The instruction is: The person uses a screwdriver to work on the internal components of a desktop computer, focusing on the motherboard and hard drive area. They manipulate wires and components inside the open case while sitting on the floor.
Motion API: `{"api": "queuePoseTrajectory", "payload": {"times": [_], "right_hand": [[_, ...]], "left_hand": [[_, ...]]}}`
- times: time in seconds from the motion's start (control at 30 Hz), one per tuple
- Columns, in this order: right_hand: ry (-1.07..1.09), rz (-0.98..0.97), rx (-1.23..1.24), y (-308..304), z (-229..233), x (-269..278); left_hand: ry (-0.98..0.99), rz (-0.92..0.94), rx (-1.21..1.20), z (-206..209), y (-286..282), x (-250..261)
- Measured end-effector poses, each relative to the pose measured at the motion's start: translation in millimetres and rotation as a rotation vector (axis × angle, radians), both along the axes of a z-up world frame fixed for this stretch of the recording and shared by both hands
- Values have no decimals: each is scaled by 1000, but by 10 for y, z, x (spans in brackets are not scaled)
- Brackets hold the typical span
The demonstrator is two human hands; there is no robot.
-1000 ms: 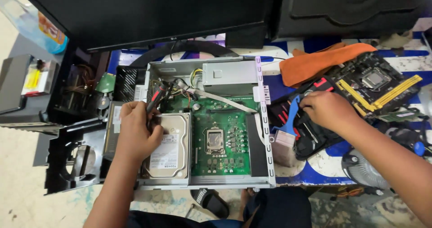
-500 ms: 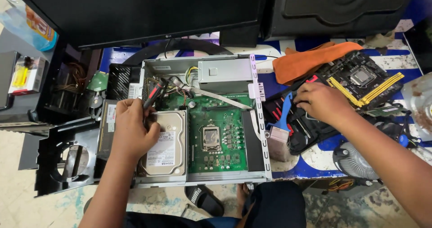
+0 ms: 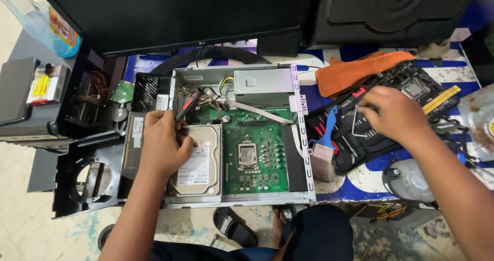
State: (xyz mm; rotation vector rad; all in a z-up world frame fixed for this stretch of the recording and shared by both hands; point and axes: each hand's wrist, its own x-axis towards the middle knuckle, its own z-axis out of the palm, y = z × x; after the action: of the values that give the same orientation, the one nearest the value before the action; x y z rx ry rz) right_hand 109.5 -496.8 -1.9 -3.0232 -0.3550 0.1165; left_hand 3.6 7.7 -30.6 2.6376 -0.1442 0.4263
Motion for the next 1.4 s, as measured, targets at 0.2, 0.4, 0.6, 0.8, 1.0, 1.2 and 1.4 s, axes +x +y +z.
{"api": "queuePoseTrajectory", "payload": {"times": [0.2,0.4,0.6,0.8,1.0,1.2,1.4], "right_hand": [[-61,-252,376,-48,244,-984],[-87,-322,1093,206,-748,-2045],[-119,42,1025,1029,-386,-2256],[-355,227,967,1219,29,-2135],[-219,167,1117,1341,170,-2143],[-304,223,1029,1455,409,-2224],[-505,397,851,1515,572,-2172]], "left_hand": [[41,21,-30,-61,42,-6],[-135,-40,119,33,-18,-5],[-147,-47,198,84,-73,-39],[-85,-29,-55,425,-159,-413],[151,-131,-820,413,-869,-1178],[326,-333,-924,904,-1569,-1238],[492,-192,-1336,733,-1689,-1257]]}}
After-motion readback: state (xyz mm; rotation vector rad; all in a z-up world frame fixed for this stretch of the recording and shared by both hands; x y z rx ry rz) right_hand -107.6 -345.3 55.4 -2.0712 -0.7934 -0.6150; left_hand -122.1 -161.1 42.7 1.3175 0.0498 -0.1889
